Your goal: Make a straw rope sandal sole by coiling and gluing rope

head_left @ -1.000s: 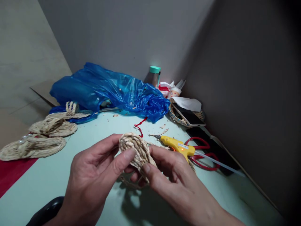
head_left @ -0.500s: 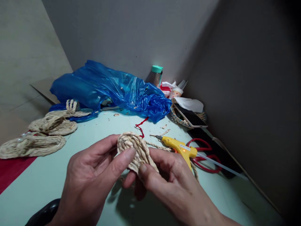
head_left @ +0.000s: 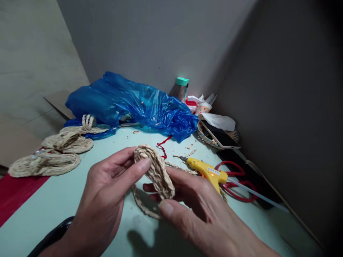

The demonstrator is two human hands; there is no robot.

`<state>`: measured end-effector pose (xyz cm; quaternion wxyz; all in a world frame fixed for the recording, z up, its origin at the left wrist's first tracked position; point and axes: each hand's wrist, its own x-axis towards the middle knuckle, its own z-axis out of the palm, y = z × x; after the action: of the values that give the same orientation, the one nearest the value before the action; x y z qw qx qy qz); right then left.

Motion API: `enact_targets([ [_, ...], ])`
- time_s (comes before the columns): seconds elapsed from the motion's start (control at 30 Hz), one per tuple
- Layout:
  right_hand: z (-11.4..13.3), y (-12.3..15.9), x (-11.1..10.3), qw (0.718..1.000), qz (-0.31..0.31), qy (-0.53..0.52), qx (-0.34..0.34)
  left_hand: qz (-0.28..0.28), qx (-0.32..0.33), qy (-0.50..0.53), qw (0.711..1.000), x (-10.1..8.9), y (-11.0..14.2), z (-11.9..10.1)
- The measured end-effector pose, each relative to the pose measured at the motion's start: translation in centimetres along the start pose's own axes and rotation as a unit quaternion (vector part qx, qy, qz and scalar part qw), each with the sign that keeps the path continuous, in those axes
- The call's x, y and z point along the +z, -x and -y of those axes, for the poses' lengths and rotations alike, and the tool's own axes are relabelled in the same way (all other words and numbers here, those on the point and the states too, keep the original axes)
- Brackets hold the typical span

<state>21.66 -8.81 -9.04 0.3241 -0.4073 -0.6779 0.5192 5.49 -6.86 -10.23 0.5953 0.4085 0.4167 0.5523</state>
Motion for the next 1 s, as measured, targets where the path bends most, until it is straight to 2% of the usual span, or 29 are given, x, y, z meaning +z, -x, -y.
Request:
enact_targets([
  [0.07, -0.6, 0.4, 0.1, 0.998, -0.032, 0.050, -0.021, -0.004, 0.000, 0.001, 1.000, 0.0, -0.1, -0.2],
  [0.17, -2.1, 0.8, 0.2, 0.983, -0.117, 0.135, -0.042, -0.014, 0.016, 0.017, 1.000, -0.1, -0.2, -0.2],
  [0.23, -2.7, 0.8, 0.0, 0.975, -0.151, 0.155, -0.049, -0.018, 0.028, 0.036, 0.999, -0.1, -0.2, -0.2],
  [0.33, -2.1, 0.4, -0.7, 0.978, -0.164, 0.113, -0.067, -0.023, 0.026, 0.048, 0.998, -0.2, -0.4, -0.1],
  [0.4, -1.4, 0.2, -1.5, 0.972, -0.199, 0.058, -0.108, -0.032, 0.014, 0.048, 0.998, -0.3, -0.5, -0.3],
  [0.5, -0.6, 0.1, -2.5, 0.935, -0.310, -0.017, -0.174, -0.044, 0.001, 0.062, 0.997, -0.4, -0.7, -0.6],
  [0.57, -0.5, 0.1, -2.9, 0.909, -0.372, -0.042, -0.186, -0.041, -0.005, 0.067, 0.997, -0.5, -0.8, -0.7],
  [0.6, -0.6, 0.1, -3.1, 0.904, -0.384, -0.045, -0.183, -0.038, -0.012, 0.066, 0.997, -0.5, -0.8, -0.8],
  [0.8, -1.0, -0.3, -2.8, 0.931, -0.326, -0.050, -0.159, -0.040, -0.048, 0.089, 0.994, -0.8, -1.0, -0.6],
  [1.0, -0.6, 0.3, -2.1, 0.938, -0.321, -0.018, -0.130, -0.043, -0.065, 0.134, 0.988, -0.9, -0.9, -0.6],
])
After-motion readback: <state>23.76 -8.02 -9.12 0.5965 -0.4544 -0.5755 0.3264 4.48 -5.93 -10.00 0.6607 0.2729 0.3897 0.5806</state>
